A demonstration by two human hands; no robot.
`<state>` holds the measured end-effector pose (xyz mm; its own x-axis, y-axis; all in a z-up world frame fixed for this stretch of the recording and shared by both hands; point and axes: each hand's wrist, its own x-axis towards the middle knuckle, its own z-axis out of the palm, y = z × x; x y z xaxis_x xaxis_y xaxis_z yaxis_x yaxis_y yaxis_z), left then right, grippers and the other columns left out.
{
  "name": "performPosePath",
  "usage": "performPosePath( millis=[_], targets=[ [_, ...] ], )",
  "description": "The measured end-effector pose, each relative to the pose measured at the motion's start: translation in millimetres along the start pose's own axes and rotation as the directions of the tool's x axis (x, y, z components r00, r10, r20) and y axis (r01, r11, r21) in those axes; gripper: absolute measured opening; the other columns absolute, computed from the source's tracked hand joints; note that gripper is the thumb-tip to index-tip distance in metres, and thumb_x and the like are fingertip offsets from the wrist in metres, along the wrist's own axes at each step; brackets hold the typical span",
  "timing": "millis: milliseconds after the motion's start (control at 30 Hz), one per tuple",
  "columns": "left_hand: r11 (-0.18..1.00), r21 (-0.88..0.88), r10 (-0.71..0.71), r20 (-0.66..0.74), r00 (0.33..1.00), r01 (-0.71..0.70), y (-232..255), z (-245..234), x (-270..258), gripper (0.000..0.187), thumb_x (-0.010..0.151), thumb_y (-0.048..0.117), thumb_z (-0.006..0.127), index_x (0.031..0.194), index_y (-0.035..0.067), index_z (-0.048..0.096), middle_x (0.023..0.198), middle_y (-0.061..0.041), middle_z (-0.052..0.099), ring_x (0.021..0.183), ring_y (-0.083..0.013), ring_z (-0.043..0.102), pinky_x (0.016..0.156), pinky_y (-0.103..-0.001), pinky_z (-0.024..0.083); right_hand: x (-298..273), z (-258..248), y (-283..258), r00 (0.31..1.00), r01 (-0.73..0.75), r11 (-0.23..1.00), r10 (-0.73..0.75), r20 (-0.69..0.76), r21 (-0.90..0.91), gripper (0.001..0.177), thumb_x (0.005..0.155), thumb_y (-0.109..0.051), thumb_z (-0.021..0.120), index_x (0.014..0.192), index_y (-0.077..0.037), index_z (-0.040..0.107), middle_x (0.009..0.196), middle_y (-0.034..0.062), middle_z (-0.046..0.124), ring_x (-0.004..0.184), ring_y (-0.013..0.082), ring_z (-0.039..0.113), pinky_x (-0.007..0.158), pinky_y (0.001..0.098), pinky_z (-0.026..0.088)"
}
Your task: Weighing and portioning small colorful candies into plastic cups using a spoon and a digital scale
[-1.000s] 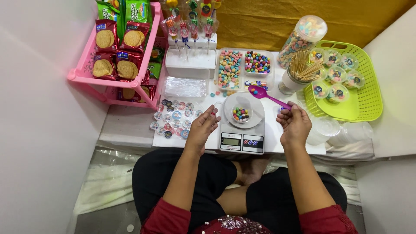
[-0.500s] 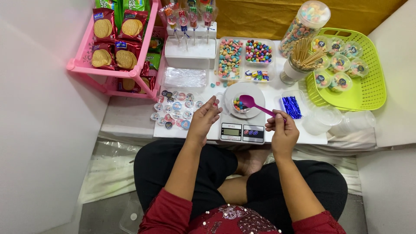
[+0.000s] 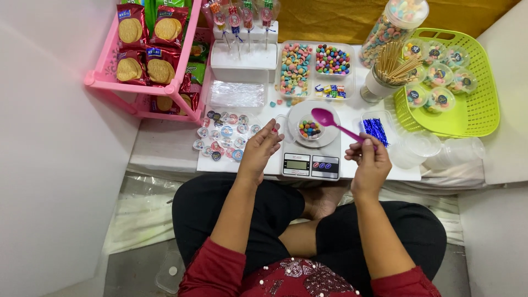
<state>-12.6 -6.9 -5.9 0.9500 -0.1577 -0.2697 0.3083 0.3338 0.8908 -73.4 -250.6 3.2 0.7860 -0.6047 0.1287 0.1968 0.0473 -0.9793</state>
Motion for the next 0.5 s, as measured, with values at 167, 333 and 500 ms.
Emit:
performPosePath(
  millis=[167, 333, 500],
  targets=[
    [1.000, -0.001, 0.000, 0.013, 1.000, 0.000, 7, 3, -7, 0.060, 0.099, 0.032, 0.063, 0.153, 0.012, 0.043, 0.149, -0.014, 0.053, 0.125, -0.0263, 0.061, 0.107, -0.043, 0.044, 57, 9, 11, 0.995, -0.063, 0.990, 0.071, -0.063, 0.122, 0.020, 0.109, -0.013, 0.051, 0.122, -0.004, 0.064, 0.084, 0.0095, 0.071, 0.071, 0.0141, 0.074, 0.064, 0.0232, 0.068],
    [1.000, 0.002, -0.007, 0.021, 1.000, 0.007, 8, 4, -9, 0.059, 0.100, 0.029, 0.062, 0.153, 0.012, 0.043, 0.150, -0.016, 0.052, 0.127, -0.0286, 0.060, 0.108, -0.043, 0.045, 112, 33, 36, 0.997, -0.038, 0.997, 0.043, -0.062, 0.068, 0.022, 0.108, -0.015, 0.051, 0.124, -0.006, 0.064, 0.085, 0.0095, 0.071, 0.071, 0.0142, 0.076, 0.064, 0.0238, 0.069],
    [1.000, 0.012, -0.012, 0.028, 1.000, 0.012, 16, 3, -11, 0.057, 0.101, 0.024, 0.060, 0.153, 0.012, 0.041, 0.151, -0.017, 0.050, 0.129, -0.0289, 0.058, 0.109, -0.044, 0.043, 158, 64, 59, 0.999, 0.029, 0.999, -0.031, -0.041, -0.039, 0.020, 0.107, -0.012, 0.050, 0.114, -0.005, 0.067, 0.077, 0.0096, 0.070, 0.063, 0.0140, 0.074, 0.055, 0.0212, 0.067]
  ],
)
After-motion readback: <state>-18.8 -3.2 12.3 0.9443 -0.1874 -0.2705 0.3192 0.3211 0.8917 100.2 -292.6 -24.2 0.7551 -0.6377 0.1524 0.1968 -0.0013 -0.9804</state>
